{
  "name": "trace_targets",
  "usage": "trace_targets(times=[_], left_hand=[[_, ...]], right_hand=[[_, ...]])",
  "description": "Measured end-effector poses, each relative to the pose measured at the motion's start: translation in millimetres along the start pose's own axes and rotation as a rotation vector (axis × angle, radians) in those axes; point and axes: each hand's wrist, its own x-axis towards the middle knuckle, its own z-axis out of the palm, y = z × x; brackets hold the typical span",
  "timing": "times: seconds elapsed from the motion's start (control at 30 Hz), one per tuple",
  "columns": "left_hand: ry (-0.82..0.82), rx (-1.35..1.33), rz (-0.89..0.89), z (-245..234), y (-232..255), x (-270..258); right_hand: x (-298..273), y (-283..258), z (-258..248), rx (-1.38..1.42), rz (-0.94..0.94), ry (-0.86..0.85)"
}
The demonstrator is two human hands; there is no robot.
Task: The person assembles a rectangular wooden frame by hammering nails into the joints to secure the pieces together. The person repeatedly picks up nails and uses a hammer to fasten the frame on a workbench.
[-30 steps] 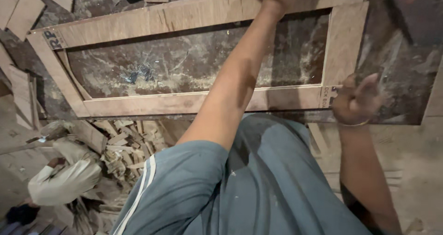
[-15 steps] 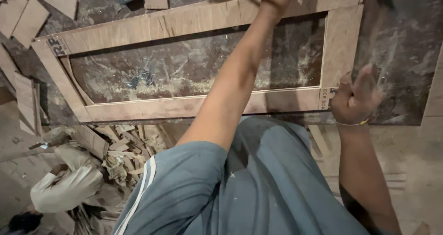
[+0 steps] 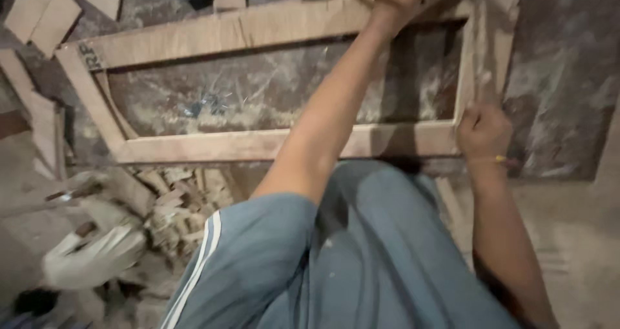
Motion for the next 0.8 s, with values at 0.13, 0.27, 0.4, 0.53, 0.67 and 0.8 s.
trace_targets(times=[0.13,0.27,0.4,0.53,0.67,0.8], left_hand=[[-0.099,-0.370,-0.402,-106,54,-56],[-0.117,-0.246,-0.680,-220,58,-140],[0.170,-1.080,-1.104,-294,48,-199],[0.265,-1.562,-1.044,-311,62,-213],[0.242,-1.531,-1.069,-301,83,-204],[0.221,-1.514,-1.071,-286,87,-198]], right_hand=[[-10,11,11,-0.024,0.143,-0.050],[-15,27,19,0.104,0.092,0.031],[-12,39,18,0.053,-0.003,0.041],[-12,34,17,0.127,0.022,0.035],[-16,32,21,0.198,0.114,0.012],[-16,32,19,0.170,0.147,0.011]])
